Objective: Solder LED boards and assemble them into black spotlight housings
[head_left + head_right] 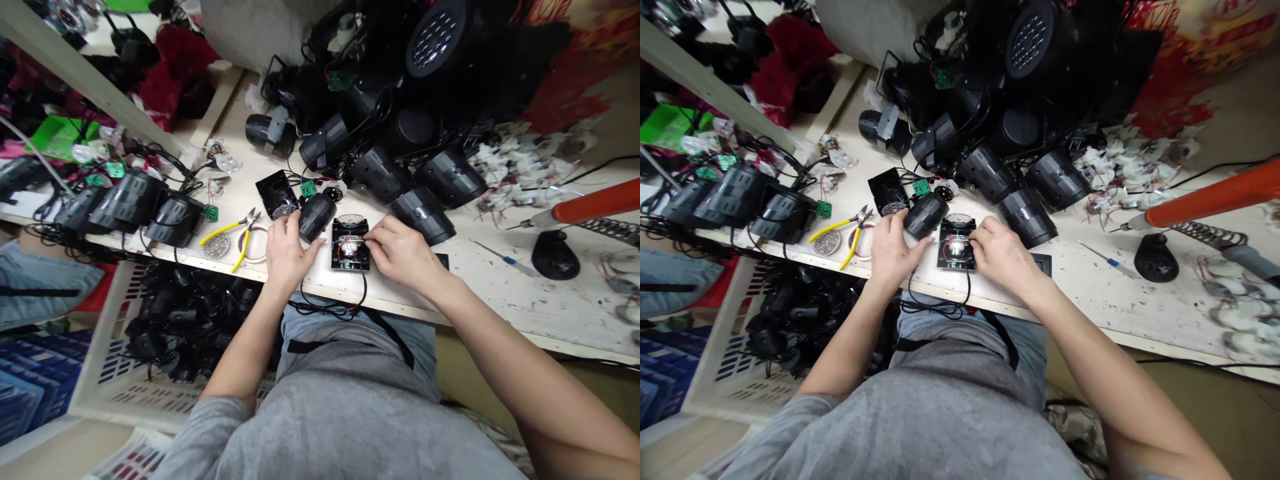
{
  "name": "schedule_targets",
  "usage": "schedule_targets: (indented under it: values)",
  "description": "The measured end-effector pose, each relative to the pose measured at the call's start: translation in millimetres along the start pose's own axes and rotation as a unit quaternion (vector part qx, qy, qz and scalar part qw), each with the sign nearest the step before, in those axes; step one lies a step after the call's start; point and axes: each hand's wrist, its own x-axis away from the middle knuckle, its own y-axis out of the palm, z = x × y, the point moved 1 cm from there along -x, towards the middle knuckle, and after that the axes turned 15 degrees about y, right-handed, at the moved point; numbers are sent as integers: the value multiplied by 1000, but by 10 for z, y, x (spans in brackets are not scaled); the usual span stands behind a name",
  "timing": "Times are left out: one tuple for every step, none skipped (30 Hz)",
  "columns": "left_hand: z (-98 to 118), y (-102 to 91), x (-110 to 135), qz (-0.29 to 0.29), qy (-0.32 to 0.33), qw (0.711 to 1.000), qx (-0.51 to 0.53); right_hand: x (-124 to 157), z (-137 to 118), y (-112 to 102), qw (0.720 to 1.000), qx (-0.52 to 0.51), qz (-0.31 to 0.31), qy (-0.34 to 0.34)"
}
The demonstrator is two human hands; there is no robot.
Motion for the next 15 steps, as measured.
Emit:
schedule_targets:
  values:
    - [-5,48,1,-4,-9,1000,2,-1,26,-29,1000,-15,14,6]
    - [-8,88,2,-3,-19,1000,5,-2,55,-68,999,-26,27,14]
    - [-8,117,1,2,-29,1000,10,-4,84,-116,998,-34,40,24]
    - [-7,133,0,11,-38,999,16,-7,110,-172,997,-39,51,35]
    - [-3,133,-2,25,-44,998,21,-10,129,-233,996,-42,60,47]
    - [4,119,-6,44,-48,998,26,-16,137,-295,995,-44,68,57]
    - [15,90,-10,67,-48,996,31,-23,131,-356,994,-47,75,64]
    - [31,49,-16,94,-45,994,34,-33,108,-411,993,-51,81,68]
    - [53,-2,-23,123,-40,991,35,-47,68,-456,992,-58,86,71]
    - [83,-61,-33,151,-33,987,36,-64,12,-490,991,-69,91,74]
    - [123,-123,-45,179,-25,983,35,-87,-57,-512,989,-87,95,77]
    - [172,-186,-61,204,-15,978,36,-115,-136,-522,986,-111,97,79]
    - [229,-249,-80,226,-3,973,37,-148,-220,-523,982,-142,92,79]
    - [294,-310,-104,244,10,969,39,-187,-304,-518,978,-175,82,73]
    - [362,-368,-130,256,22,966,41,-228,-385,-513,975,-204,66,62]
